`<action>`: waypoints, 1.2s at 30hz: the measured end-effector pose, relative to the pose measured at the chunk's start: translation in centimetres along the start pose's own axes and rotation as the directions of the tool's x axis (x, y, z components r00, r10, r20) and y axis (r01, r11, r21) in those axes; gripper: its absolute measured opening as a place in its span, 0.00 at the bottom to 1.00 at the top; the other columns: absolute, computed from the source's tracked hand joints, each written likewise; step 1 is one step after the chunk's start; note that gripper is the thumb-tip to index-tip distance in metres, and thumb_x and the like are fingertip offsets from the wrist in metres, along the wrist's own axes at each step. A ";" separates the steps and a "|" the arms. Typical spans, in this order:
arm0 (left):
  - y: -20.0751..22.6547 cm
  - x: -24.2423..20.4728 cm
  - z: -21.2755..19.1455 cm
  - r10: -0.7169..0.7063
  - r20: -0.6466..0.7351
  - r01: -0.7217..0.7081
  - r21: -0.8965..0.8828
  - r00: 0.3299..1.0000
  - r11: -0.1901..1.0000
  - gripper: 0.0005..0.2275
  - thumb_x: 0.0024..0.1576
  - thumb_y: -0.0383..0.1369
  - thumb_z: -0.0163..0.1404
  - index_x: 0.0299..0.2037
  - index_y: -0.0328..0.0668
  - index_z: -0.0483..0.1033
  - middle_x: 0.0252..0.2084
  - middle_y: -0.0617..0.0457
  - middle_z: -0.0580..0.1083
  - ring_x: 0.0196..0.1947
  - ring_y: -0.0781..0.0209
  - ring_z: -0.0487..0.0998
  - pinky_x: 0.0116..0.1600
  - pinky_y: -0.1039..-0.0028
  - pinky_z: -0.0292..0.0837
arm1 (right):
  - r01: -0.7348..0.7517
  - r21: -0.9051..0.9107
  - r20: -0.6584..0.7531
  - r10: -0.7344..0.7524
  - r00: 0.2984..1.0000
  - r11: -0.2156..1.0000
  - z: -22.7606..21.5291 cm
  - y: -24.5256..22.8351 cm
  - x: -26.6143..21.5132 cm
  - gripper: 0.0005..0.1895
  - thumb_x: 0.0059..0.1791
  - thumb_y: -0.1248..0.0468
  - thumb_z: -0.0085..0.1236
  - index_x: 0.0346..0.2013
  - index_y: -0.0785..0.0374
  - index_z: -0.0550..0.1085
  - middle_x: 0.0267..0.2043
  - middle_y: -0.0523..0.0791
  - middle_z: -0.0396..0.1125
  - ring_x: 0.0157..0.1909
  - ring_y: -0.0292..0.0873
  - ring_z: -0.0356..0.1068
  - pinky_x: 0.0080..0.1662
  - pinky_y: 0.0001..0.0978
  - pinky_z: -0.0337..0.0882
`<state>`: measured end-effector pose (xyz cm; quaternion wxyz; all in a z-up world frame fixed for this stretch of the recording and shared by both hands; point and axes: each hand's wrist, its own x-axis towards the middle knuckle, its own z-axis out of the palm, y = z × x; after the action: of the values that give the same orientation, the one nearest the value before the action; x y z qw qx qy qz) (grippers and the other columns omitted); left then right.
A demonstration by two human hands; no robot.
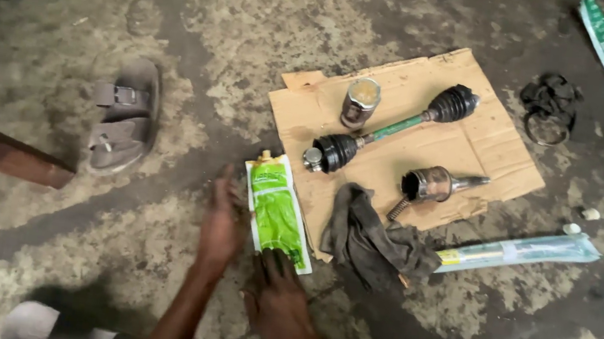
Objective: Applying grease to a CV axle joint and component.
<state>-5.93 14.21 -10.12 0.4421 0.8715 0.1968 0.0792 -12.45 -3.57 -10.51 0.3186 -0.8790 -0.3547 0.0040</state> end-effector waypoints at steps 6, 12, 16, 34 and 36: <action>-1.9 -2.1 -2.4 0.042 -0.049 -0.029 0.242 0.998 0.970 0.35 0.57 0.19 0.47 0.75 0.49 0.48 0.73 0.32 0.53 0.27 0.53 0.77 0.31 0.67 0.79 | -0.005 0.043 0.030 0.003 1.000 0.999 -0.7 -0.5 1.7 0.30 0.47 0.61 0.59 0.56 0.81 0.68 0.58 0.64 0.61 0.62 0.65 0.59 0.61 0.50 0.64; 3.3 -2.6 -9.1 -0.255 -0.180 0.307 0.395 0.950 0.866 0.37 0.54 0.27 0.58 0.73 0.50 0.52 0.76 0.40 0.54 0.40 0.46 0.80 0.35 0.58 0.83 | 0.014 0.056 -0.001 -0.014 1.000 0.998 0.9 -0.1 2.0 0.27 0.48 0.61 0.57 0.55 0.80 0.69 0.60 0.61 0.62 0.63 0.63 0.60 0.60 0.48 0.65; 0.6 -0.9 -3.5 0.173 -0.158 -0.127 0.266 0.972 0.955 0.49 0.42 0.29 0.68 0.73 0.41 0.48 0.72 0.27 0.52 0.68 0.25 0.55 0.59 0.43 0.68 | 0.028 0.031 -0.026 -0.027 0.999 0.999 0.5 -1.0 2.2 0.27 0.48 0.60 0.58 0.56 0.78 0.70 0.59 0.60 0.64 0.61 0.62 0.60 0.59 0.48 0.65; 0.5 2.2 -0.5 -0.088 -0.173 0.153 0.411 0.981 0.899 0.59 0.35 0.52 0.73 0.73 0.40 0.48 0.68 0.25 0.54 0.68 0.27 0.53 0.68 0.38 0.50 | -0.145 0.054 0.106 0.139 0.985 0.988 2.1 -2.3 -0.9 0.33 0.48 0.57 0.60 0.59 0.79 0.64 0.70 0.60 0.54 0.71 0.64 0.52 0.65 0.53 0.56; 3.2 -0.7 -1.7 -0.289 0.073 0.212 0.516 0.954 0.830 0.62 0.29 0.50 0.77 0.71 0.44 0.44 0.73 0.30 0.46 0.71 0.29 0.46 0.68 0.41 0.46 | -0.181 0.107 0.127 0.167 0.978 0.978 2.4 -2.4 -2.6 0.43 0.50 0.51 0.58 0.67 0.81 0.56 0.74 0.63 0.47 0.73 0.65 0.47 0.66 0.56 0.50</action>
<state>-6.24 13.46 -6.58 0.2199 0.9262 0.2902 -0.0984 -16.45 -2.49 -11.66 0.3471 -0.8846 -0.2935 0.1047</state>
